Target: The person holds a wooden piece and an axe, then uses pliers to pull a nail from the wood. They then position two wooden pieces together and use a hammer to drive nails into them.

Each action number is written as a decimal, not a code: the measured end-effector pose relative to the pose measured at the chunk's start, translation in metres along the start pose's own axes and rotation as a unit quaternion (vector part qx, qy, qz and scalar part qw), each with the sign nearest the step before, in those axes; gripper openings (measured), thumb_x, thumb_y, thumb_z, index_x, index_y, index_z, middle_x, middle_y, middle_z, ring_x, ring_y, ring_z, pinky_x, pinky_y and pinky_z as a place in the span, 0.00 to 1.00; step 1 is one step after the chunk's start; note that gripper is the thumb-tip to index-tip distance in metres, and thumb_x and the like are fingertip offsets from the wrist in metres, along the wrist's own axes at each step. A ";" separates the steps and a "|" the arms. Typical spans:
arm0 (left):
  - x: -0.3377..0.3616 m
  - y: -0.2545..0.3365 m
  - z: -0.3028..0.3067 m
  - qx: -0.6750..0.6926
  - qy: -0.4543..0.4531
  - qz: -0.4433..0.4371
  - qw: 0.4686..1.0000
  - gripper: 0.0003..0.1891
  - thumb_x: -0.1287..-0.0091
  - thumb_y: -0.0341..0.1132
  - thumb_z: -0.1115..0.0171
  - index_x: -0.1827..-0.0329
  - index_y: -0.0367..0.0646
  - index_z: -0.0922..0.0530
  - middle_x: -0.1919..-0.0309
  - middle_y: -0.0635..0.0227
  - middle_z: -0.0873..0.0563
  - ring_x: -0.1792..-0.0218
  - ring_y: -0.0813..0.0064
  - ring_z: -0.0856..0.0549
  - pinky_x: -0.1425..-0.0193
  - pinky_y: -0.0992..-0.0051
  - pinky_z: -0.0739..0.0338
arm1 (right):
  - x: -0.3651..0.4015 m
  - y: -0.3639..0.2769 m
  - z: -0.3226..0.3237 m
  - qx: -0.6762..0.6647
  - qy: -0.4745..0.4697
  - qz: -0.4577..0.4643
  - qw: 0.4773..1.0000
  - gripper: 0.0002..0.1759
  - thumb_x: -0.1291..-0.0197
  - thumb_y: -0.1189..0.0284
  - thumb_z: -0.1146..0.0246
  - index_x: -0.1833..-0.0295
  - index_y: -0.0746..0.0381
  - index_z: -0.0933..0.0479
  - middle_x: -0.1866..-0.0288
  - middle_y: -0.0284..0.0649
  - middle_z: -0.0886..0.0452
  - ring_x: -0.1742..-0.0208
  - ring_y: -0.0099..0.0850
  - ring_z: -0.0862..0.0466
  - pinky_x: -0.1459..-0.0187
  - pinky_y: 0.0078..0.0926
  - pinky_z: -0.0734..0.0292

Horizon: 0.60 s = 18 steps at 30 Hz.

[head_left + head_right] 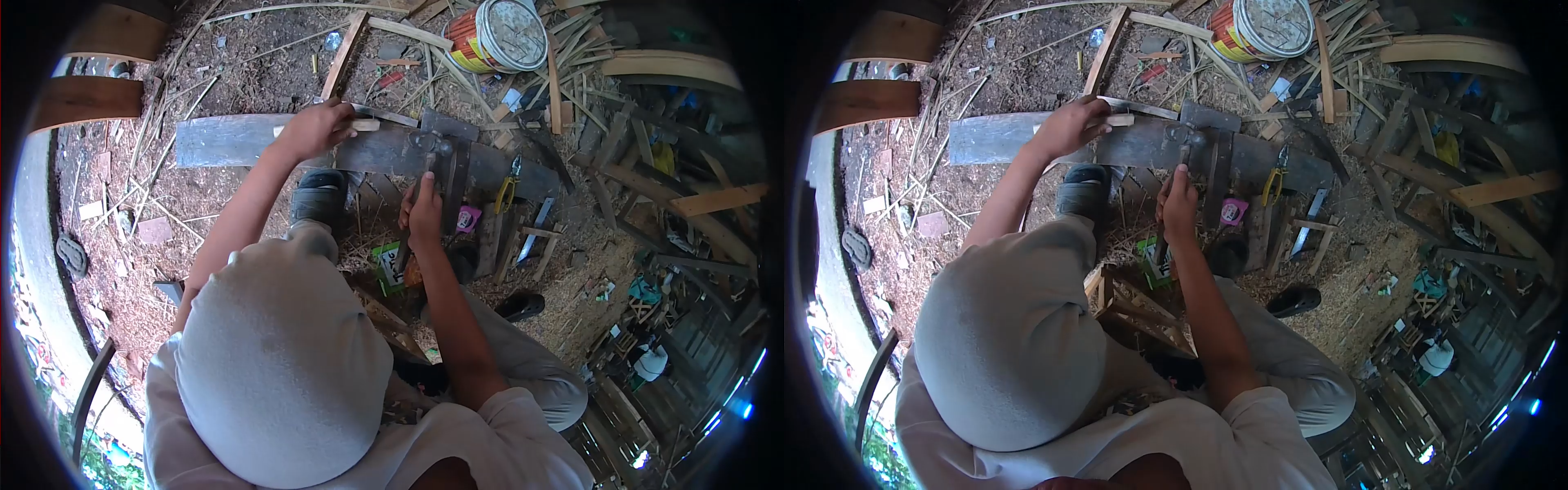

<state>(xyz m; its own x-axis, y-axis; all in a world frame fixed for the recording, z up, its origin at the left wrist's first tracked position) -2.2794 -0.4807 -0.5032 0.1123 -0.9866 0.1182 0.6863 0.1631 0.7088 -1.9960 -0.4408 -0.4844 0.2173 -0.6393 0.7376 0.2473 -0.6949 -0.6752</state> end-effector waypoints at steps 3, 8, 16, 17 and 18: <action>-0.006 -0.009 -0.005 -0.085 -0.014 -0.063 0.994 0.16 0.33 0.39 0.30 0.46 0.43 0.19 0.53 0.58 0.15 0.48 0.48 0.16 0.42 0.55 0.21 | 0.003 -0.006 -0.003 -0.003 0.005 -0.008 1.000 0.32 0.20 0.42 0.54 0.69 0.57 0.32 0.84 0.30 0.34 0.88 0.24 0.34 0.85 0.28 0.37; 0.005 -0.005 -0.016 -0.128 -0.016 -0.089 0.988 0.17 0.36 0.37 0.29 0.44 0.48 0.17 0.50 0.63 0.16 0.41 0.55 0.19 0.35 0.54 0.27 | 0.001 -0.004 -0.002 0.020 -0.005 -0.023 1.000 0.31 0.20 0.43 0.53 0.69 0.56 0.31 0.84 0.29 0.34 0.88 0.24 0.34 0.85 0.28 0.37; 0.045 0.010 -0.039 -0.083 0.363 0.205 0.905 0.21 0.37 0.47 0.25 0.52 0.42 0.18 0.51 0.55 0.17 0.45 0.49 0.19 0.39 0.54 0.26 | -0.002 -0.011 -0.005 0.063 -0.024 -0.011 0.998 0.31 0.20 0.43 0.52 0.69 0.56 0.31 0.83 0.29 0.34 0.88 0.23 0.34 0.85 0.28 0.38; 0.045 -0.003 -0.045 0.003 0.361 0.260 0.896 0.27 0.36 0.57 0.27 0.53 0.39 0.20 0.52 0.52 0.17 0.47 0.46 0.20 0.38 0.53 0.27 | -0.002 -0.011 -0.005 0.064 -0.024 -0.011 0.998 0.31 0.20 0.43 0.52 0.69 0.56 0.31 0.83 0.29 0.34 0.88 0.23 0.34 0.85 0.28 0.38; 0.040 -0.005 -0.043 0.004 0.361 0.261 0.895 0.27 0.36 0.57 0.27 0.53 0.39 0.20 0.52 0.52 0.17 0.47 0.46 0.20 0.38 0.53 0.27 | -0.001 -0.013 -0.007 0.063 -0.022 -0.012 0.998 0.31 0.20 0.43 0.52 0.70 0.56 0.31 0.83 0.29 0.34 0.88 0.23 0.34 0.85 0.28 0.38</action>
Point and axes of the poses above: each hand's wrist, its own x-axis away from the middle knuckle, its own z-axis out of the back of the hand, y = z × x, the point moved 1 cm from there along -x, towards the middle knuckle
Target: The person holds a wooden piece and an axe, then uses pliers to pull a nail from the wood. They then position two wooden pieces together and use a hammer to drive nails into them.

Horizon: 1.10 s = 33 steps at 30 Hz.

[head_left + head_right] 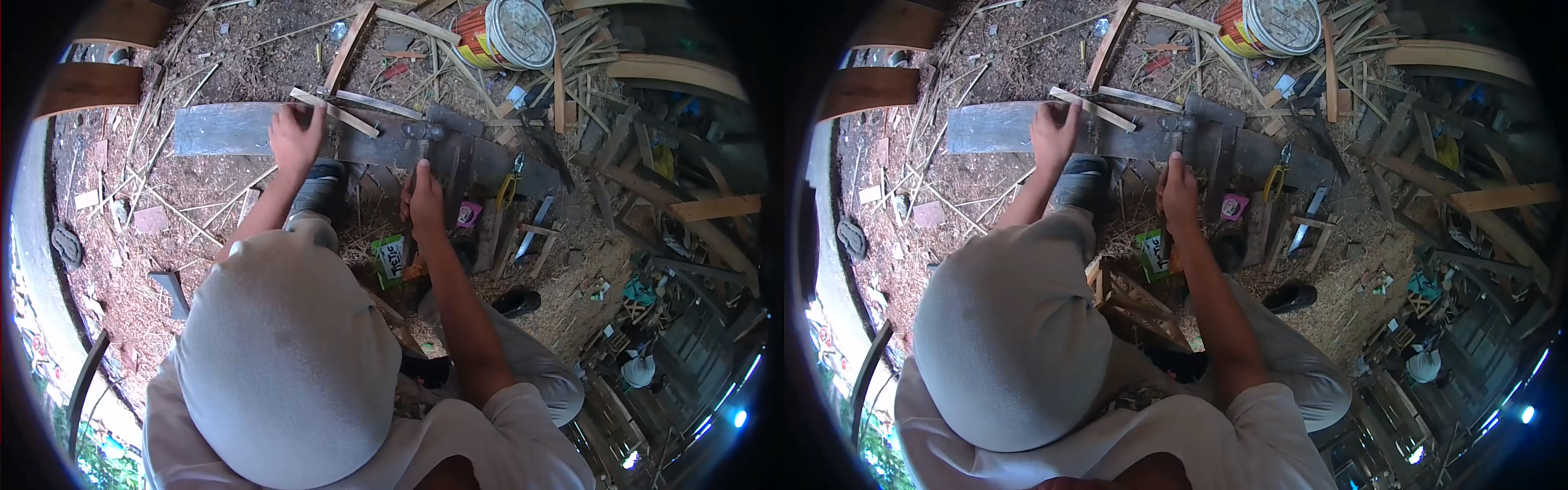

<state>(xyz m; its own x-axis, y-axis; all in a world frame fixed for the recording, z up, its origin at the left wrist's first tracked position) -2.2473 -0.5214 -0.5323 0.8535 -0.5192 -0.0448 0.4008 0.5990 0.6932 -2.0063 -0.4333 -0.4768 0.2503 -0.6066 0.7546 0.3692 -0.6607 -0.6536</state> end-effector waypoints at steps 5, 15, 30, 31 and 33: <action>-0.026 0.018 -0.016 -0.171 -0.012 0.104 0.980 0.45 0.42 0.76 0.34 0.48 0.35 0.22 0.45 0.49 0.22 0.42 0.47 0.25 0.36 0.49 0.32 | 0.001 -0.004 -0.008 0.003 0.002 0.002 1.000 0.31 0.20 0.43 0.53 0.70 0.56 0.32 0.83 0.29 0.35 0.88 0.23 0.34 0.84 0.28 0.38; -0.057 0.009 -0.049 0.239 0.153 -0.056 0.957 0.21 0.37 0.29 0.33 0.46 0.35 0.35 0.63 0.56 0.17 0.64 0.65 0.15 0.56 0.62 0.20 | 0.008 0.002 -0.015 0.017 -0.019 0.040 0.999 0.30 0.19 0.46 0.53 0.71 0.56 0.32 0.83 0.28 0.35 0.87 0.22 0.34 0.83 0.26 0.37; -0.062 0.033 -0.043 0.496 0.037 -0.065 0.865 0.30 0.17 0.64 0.59 0.62 0.43 0.31 0.79 0.70 0.27 0.81 0.78 0.29 0.78 0.75 0.34 | -0.003 0.010 -0.040 0.096 -0.061 0.148 0.982 0.27 0.18 0.49 0.52 0.69 0.56 0.30 0.82 0.27 0.34 0.86 0.19 0.35 0.82 0.24 0.39; -0.061 0.029 -0.043 0.496 0.037 -0.065 0.865 0.30 0.17 0.64 0.59 0.62 0.43 0.31 0.79 0.70 0.27 0.81 0.78 0.29 0.78 0.75 0.34 | -0.004 0.008 -0.042 0.108 -0.056 0.159 0.980 0.28 0.18 0.50 0.52 0.70 0.56 0.30 0.82 0.27 0.34 0.86 0.19 0.35 0.82 0.24 0.39; -0.058 0.025 -0.042 0.473 0.026 -0.015 0.880 0.34 0.20 0.68 0.63 0.62 0.43 0.30 0.79 0.70 0.28 0.81 0.77 0.30 0.78 0.75 0.34 | -0.003 0.000 -0.047 0.104 -0.059 0.141 0.983 0.28 0.18 0.52 0.50 0.72 0.58 0.29 0.81 0.28 0.32 0.81 0.20 0.33 0.76 0.26 0.37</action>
Point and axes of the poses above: each hand's wrist, its own x-axis away from the middle knuckle, its own z-axis out of the back of the hand, y = z × x, the point moved 1 cm from there along -x, towards the middle knuckle
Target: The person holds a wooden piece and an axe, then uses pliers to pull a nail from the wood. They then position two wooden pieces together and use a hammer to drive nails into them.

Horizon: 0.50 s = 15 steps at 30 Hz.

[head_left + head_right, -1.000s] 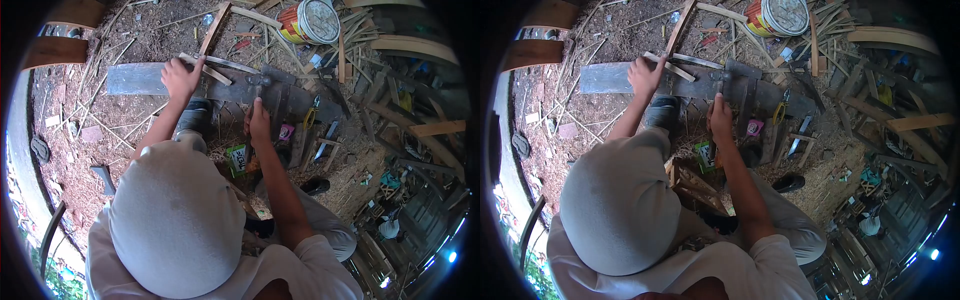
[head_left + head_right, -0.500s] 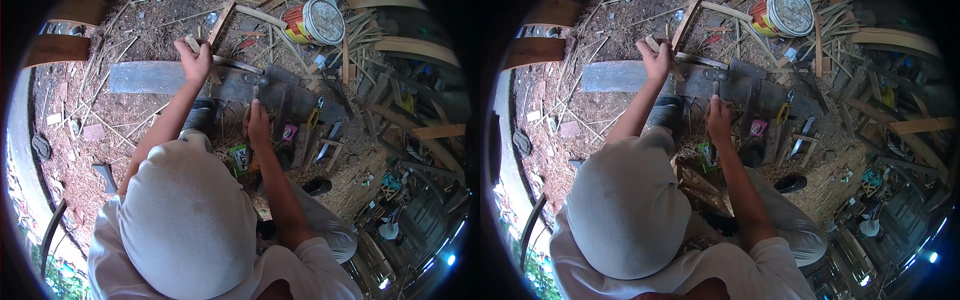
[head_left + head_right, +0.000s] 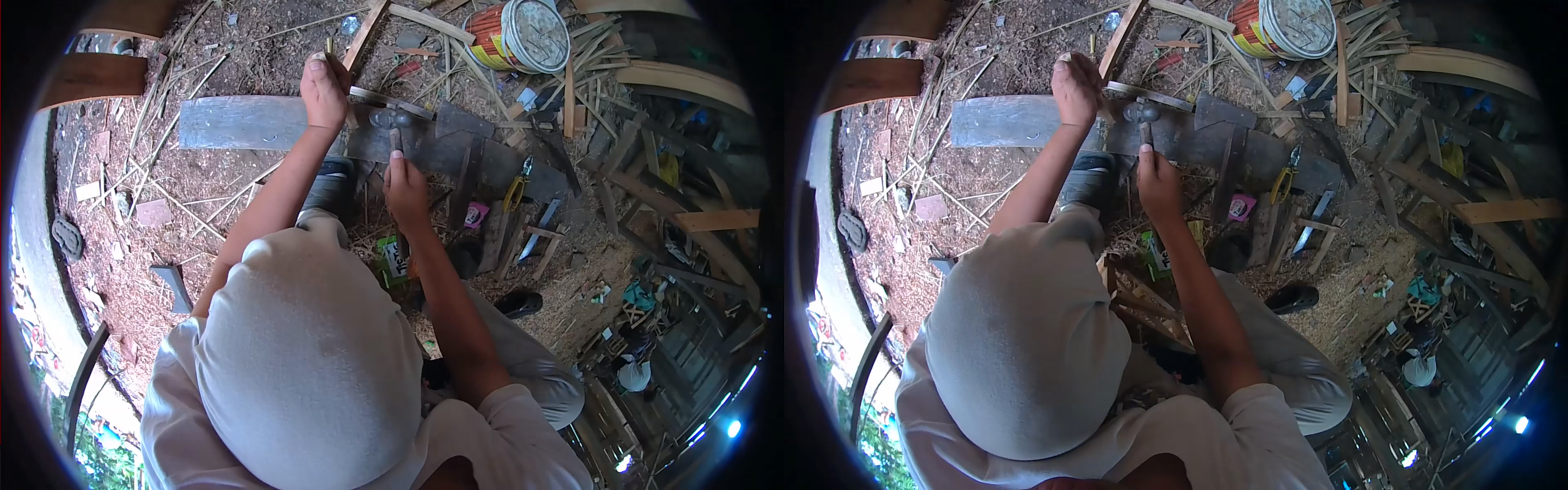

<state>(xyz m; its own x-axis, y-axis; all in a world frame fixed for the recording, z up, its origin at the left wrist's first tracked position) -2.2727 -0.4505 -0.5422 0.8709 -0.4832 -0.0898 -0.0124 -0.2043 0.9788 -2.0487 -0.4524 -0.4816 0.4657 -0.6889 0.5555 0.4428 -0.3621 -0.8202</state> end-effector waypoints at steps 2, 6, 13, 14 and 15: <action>0.007 0.005 0.001 0.027 0.014 0.017 0.999 0.34 0.20 0.68 0.64 0.61 0.43 0.30 0.79 0.69 0.28 0.81 0.78 0.30 0.77 0.75 0.34 | -0.002 -0.002 -0.003 -0.005 -0.006 -0.019 1.000 0.28 0.18 0.55 0.49 0.73 0.60 0.29 0.80 0.29 0.31 0.77 0.21 0.30 0.71 0.28 0.35; 0.014 0.019 -0.004 0.054 0.022 -0.023 0.998 0.30 0.17 0.63 0.59 0.65 0.44 0.30 0.80 0.73 0.28 0.80 0.82 0.31 0.76 0.76 0.37 | -0.008 0.013 -0.012 0.031 0.010 -0.001 0.999 0.29 0.18 0.53 0.50 0.73 0.60 0.28 0.81 0.29 0.31 0.78 0.22 0.30 0.72 0.28 0.34; 0.019 0.020 -0.009 -0.021 0.009 -0.041 0.999 0.31 0.18 0.64 0.60 0.64 0.43 0.29 0.79 0.73 0.26 0.79 0.82 0.29 0.75 0.76 0.36 | -0.011 0.020 -0.010 0.119 0.038 0.032 0.992 0.29 0.20 0.51 0.48 0.61 0.68 0.21 0.72 0.51 0.22 0.69 0.48 0.20 0.62 0.44 0.26; 0.019 0.018 -0.009 -0.023 0.011 -0.038 0.999 0.32 0.18 0.65 0.60 0.64 0.43 0.29 0.79 0.73 0.26 0.79 0.82 0.28 0.75 0.76 0.36 | -0.010 0.018 -0.011 0.119 0.037 0.031 0.992 0.29 0.20 0.51 0.48 0.61 0.68 0.21 0.72 0.51 0.22 0.69 0.48 0.20 0.62 0.44 0.26; 0.018 0.019 -0.008 -0.026 0.014 -0.034 0.999 0.33 0.19 0.66 0.61 0.64 0.42 0.29 0.79 0.73 0.25 0.79 0.82 0.28 0.75 0.76 0.36 | -0.007 0.011 -0.012 0.132 0.041 0.045 0.989 0.30 0.20 0.51 0.48 0.61 0.68 0.21 0.72 0.52 0.21 0.69 0.49 0.20 0.62 0.45 0.26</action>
Point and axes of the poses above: each hand's wrist, its own x-axis away from the middle knuckle, its own z-axis out of the back of the hand, y = z × x, the point moved 1 cm from there along -x, towards the middle knuckle
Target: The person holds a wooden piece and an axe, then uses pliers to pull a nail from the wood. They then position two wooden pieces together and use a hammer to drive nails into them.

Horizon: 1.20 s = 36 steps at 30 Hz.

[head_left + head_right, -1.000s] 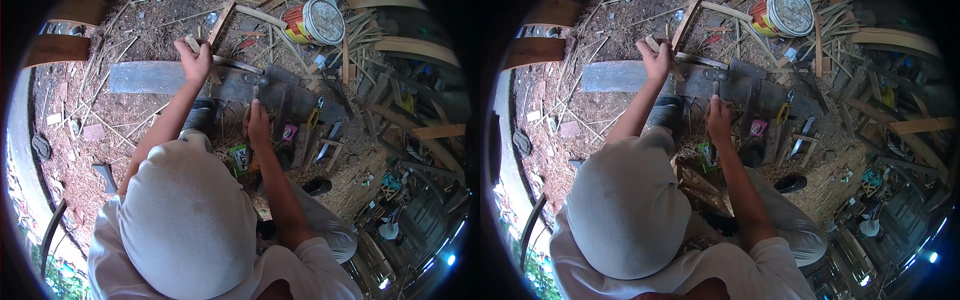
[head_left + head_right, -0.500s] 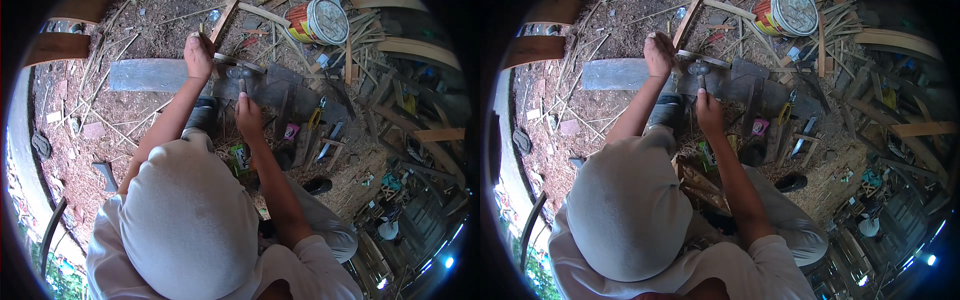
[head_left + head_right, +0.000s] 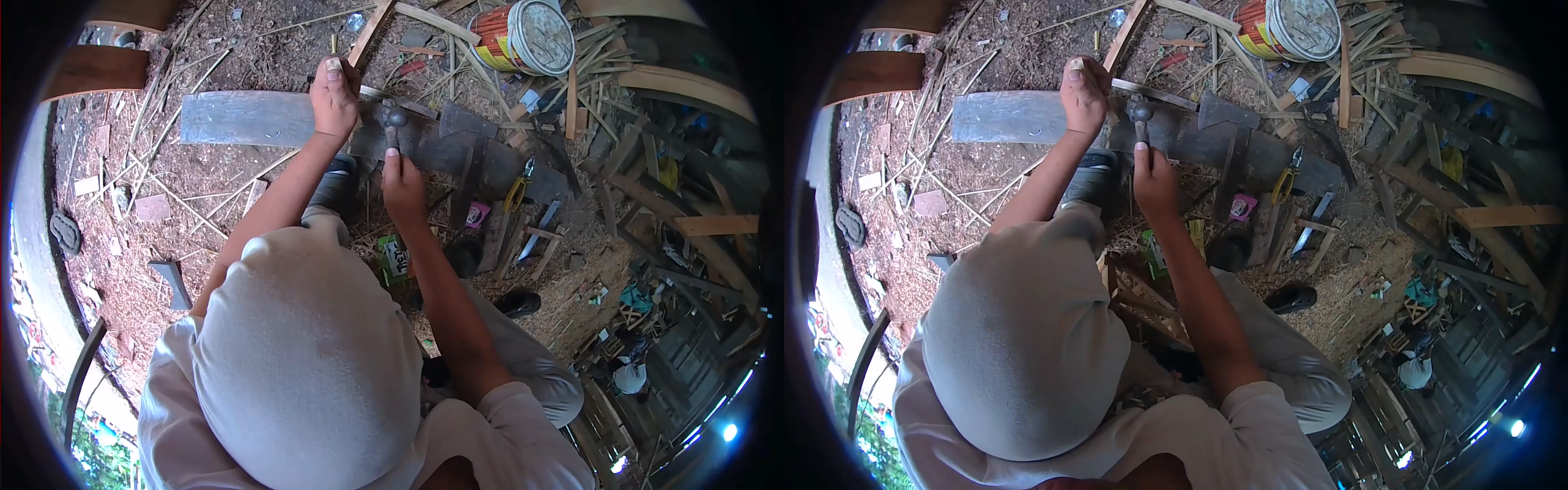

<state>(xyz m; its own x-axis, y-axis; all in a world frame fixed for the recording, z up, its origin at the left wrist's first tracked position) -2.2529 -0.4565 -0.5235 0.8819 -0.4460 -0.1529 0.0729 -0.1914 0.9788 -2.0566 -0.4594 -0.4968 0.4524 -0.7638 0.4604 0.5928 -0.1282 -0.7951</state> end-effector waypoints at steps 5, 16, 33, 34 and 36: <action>0.004 0.003 -0.002 -0.031 -0.012 -0.043 0.999 0.33 0.19 0.67 0.60 0.65 0.43 0.28 0.80 0.73 0.26 0.79 0.82 0.28 0.74 0.76 0.35 | -0.009 -0.003 -0.004 0.057 -0.003 -0.024 0.998 0.30 0.21 0.49 0.48 0.59 0.68 0.20 0.71 0.55 0.20 0.68 0.53 0.19 0.61 0.46 0.25; 0.001 0.007 -0.001 -0.056 -0.029 -0.017 0.998 0.39 0.23 0.74 0.68 0.65 0.42 0.30 0.78 0.70 0.26 0.78 0.78 0.28 0.74 0.75 0.33 | -0.008 0.000 -0.005 -0.032 0.032 0.003 0.999 0.29 0.18 0.53 0.47 0.72 0.60 0.28 0.80 0.27 0.31 0.79 0.19 0.31 0.74 0.26 0.36; 0.013 0.002 0.016 -0.012 -0.064 0.007 0.998 0.43 0.32 0.82 0.61 0.56 0.41 0.32 0.73 0.68 0.26 0.75 0.78 0.27 0.72 0.75 0.33 | -0.002 -0.006 -0.011 -0.015 0.010 -0.015 1.000 0.31 0.18 0.52 0.49 0.74 0.60 0.29 0.81 0.29 0.30 0.78 0.21 0.31 0.72 0.28 0.35; 0.017 0.007 0.017 -0.014 -0.077 0.007 0.997 0.44 0.33 0.83 0.60 0.56 0.42 0.32 0.73 0.68 0.26 0.74 0.78 0.27 0.71 0.75 0.32 | 0.003 -0.012 -0.010 -0.035 0.019 0.010 0.999 0.31 0.18 0.52 0.49 0.74 0.60 0.29 0.81 0.29 0.31 0.78 0.21 0.31 0.72 0.28 0.35; 0.023 0.003 0.017 0.021 -0.077 0.019 0.997 0.44 0.33 0.83 0.60 0.56 0.42 0.32 0.72 0.68 0.26 0.73 0.77 0.27 0.69 0.75 0.32 | 0.005 -0.006 -0.012 0.019 0.026 0.031 0.999 0.31 0.18 0.52 0.50 0.74 0.60 0.29 0.81 0.29 0.31 0.78 0.21 0.31 0.72 0.28 0.35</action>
<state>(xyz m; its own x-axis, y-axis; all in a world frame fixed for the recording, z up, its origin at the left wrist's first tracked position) -2.2405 -0.4826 -0.5261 0.8010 -0.5825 -0.1382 0.0179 -0.2074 0.9781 -2.0656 -0.4695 -0.4946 0.4547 -0.8010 0.3893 0.5904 -0.0562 -0.8052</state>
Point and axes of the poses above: each hand's wrist, its own x-axis away from the middle knuckle, its own z-axis out of the back of the hand, y = z × x, the point moved 1 cm from there along -x, towards the middle knuckle
